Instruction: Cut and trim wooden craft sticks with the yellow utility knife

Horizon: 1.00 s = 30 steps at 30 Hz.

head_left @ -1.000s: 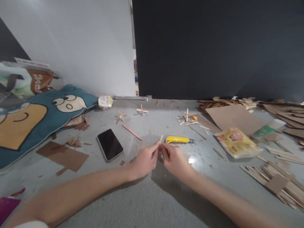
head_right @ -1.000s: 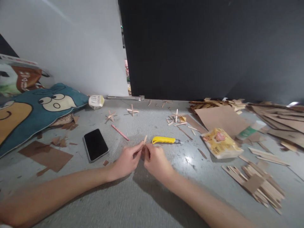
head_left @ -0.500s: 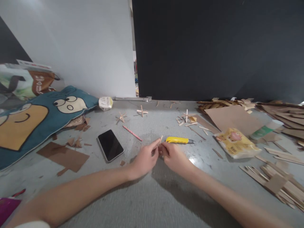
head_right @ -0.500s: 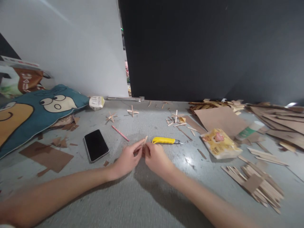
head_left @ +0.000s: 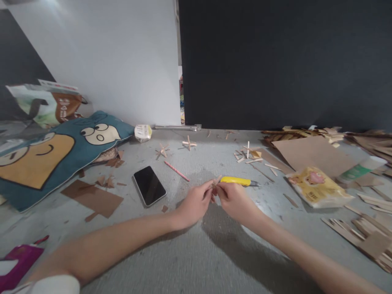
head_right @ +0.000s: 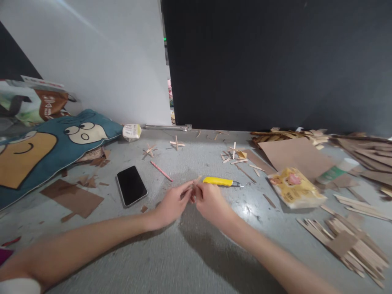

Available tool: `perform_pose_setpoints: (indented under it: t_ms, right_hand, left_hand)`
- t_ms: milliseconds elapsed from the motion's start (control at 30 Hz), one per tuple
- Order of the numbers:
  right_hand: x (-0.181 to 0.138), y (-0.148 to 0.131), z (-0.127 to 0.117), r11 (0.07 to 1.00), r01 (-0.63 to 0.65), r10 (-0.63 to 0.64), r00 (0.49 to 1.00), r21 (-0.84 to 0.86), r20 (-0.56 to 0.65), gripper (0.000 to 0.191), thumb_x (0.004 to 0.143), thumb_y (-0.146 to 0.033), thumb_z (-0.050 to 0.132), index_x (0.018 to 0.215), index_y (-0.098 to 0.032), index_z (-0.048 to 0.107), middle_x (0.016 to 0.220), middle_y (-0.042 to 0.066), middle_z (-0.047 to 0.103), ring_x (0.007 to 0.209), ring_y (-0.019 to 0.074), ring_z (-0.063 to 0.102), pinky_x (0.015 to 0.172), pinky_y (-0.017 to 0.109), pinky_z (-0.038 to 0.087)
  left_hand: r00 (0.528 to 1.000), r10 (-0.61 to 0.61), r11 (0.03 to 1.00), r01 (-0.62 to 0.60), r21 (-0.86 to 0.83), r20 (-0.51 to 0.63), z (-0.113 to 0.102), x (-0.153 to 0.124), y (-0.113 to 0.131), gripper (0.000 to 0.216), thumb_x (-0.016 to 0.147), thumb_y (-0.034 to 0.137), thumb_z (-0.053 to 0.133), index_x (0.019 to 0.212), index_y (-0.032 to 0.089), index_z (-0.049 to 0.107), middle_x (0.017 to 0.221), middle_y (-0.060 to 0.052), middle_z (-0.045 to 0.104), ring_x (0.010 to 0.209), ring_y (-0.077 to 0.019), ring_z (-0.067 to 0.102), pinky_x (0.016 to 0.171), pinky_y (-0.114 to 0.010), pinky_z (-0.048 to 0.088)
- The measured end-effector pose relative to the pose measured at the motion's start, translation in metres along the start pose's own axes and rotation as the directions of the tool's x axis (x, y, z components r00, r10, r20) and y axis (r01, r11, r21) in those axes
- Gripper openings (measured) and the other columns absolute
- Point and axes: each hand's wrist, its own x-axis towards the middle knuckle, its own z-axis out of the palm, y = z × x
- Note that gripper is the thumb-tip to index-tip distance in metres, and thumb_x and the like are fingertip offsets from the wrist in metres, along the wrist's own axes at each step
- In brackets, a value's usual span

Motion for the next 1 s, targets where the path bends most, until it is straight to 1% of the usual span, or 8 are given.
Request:
perform_pose_setpoints:
  t_ms: [167,233,333,467,567,700,767,1000]
  right_hand:
    - [-0.010,0.000,0.024,0.990,-0.096,0.085,0.990,-0.106,-0.110,0.026,0.094,-0.019,0.042,0.071,-0.020,0.056,0.067,0.009,0.067,0.056,0.0181,0.057,0.055,0.028,0.030]
    - [-0.011,0.000,0.028,0.987,-0.111,0.096,0.988,-0.118,-0.122,0.026,0.095,-0.019,0.042,0.075,-0.020,0.058,0.069,0.010,0.068,0.056,0.0181,0.057,0.055,0.028,0.029]
    - [-0.008,-0.002,0.023,0.989,-0.101,0.090,0.991,-0.110,-0.096,0.025,0.091,-0.016,0.043,0.070,-0.020,0.056,0.068,0.010,0.068,0.057,0.0181,0.057,0.056,0.028,0.030]
    - [0.000,-0.005,0.003,0.994,-0.087,0.088,0.996,-0.071,0.009,0.023,0.079,-0.013,0.048,0.058,-0.022,0.048,0.056,0.004,0.060,0.053,0.0160,0.048,0.054,0.028,0.031]
    - [0.002,-0.007,-0.004,0.995,-0.084,0.086,0.996,-0.047,0.037,0.022,0.077,-0.012,0.047,0.057,-0.022,0.047,0.054,0.002,0.058,0.052,0.0151,0.045,0.053,0.027,0.031]
    - [-0.001,-0.008,0.004,0.992,-0.096,0.091,0.994,-0.082,-0.062,0.022,0.080,-0.012,0.048,0.061,-0.021,0.051,0.061,0.006,0.064,0.053,0.0152,0.049,0.055,0.027,0.032]
    - [-0.002,-0.008,0.007,0.990,-0.099,0.092,0.993,-0.095,-0.080,0.023,0.084,-0.014,0.048,0.063,-0.020,0.056,0.063,0.007,0.066,0.054,0.0157,0.052,0.055,0.027,0.032]
    - [-0.001,-0.002,0.006,0.997,-0.070,0.068,0.996,-0.035,-0.048,0.027,0.094,-0.022,0.048,0.071,-0.019,0.062,0.068,0.007,0.071,0.058,0.0170,0.057,0.057,0.026,0.034]
  left_hand:
    - [0.997,-0.071,0.990,0.066,-0.128,-0.038,0.003,0.002,-0.004,0.050,0.100,0.019,0.046,0.150,0.016,0.048,0.090,-0.006,0.077,0.081,-0.0191,0.071,0.080,-0.032,0.056]
    - [0.996,-0.079,0.988,0.072,-0.140,-0.042,0.004,0.002,-0.005,0.051,0.100,0.017,0.045,0.151,0.014,0.047,0.091,-0.007,0.077,0.081,-0.0188,0.070,0.079,-0.032,0.056]
    - [0.999,-0.046,0.993,0.043,-0.107,-0.028,0.002,0.001,-0.003,0.050,0.100,0.016,0.045,0.149,0.014,0.051,0.089,-0.007,0.075,0.079,-0.0180,0.069,0.078,-0.031,0.056]
    - [1.000,0.020,1.000,-0.020,-0.016,-0.013,-0.002,-0.002,0.002,0.050,0.101,0.018,0.045,0.151,0.019,0.055,0.088,-0.006,0.076,0.077,-0.0177,0.068,0.078,-0.031,0.057]
    - [0.996,0.089,0.995,-0.089,0.043,0.000,-0.003,-0.002,0.002,0.054,0.099,0.014,0.046,0.152,0.022,0.055,0.096,-0.007,0.079,0.081,-0.0167,0.069,0.081,-0.030,0.057]
    - [0.994,0.111,0.992,-0.111,0.056,-0.003,-0.003,0.001,-0.001,0.054,0.094,0.008,0.049,0.145,0.020,0.062,0.113,-0.008,0.080,0.089,-0.0159,0.070,0.087,-0.029,0.057]
    - [0.994,0.106,0.993,-0.105,0.052,-0.017,-0.003,0.002,-0.002,0.052,0.094,0.009,0.050,0.144,0.019,0.064,0.119,-0.010,0.079,0.092,-0.0168,0.071,0.088,-0.030,0.058]
    - [0.992,0.106,0.990,-0.099,0.096,-0.074,-0.002,0.002,-0.004,0.049,0.093,0.008,0.052,0.138,0.019,0.069,0.112,-0.010,0.081,0.088,-0.0191,0.073,0.085,-0.033,0.060]
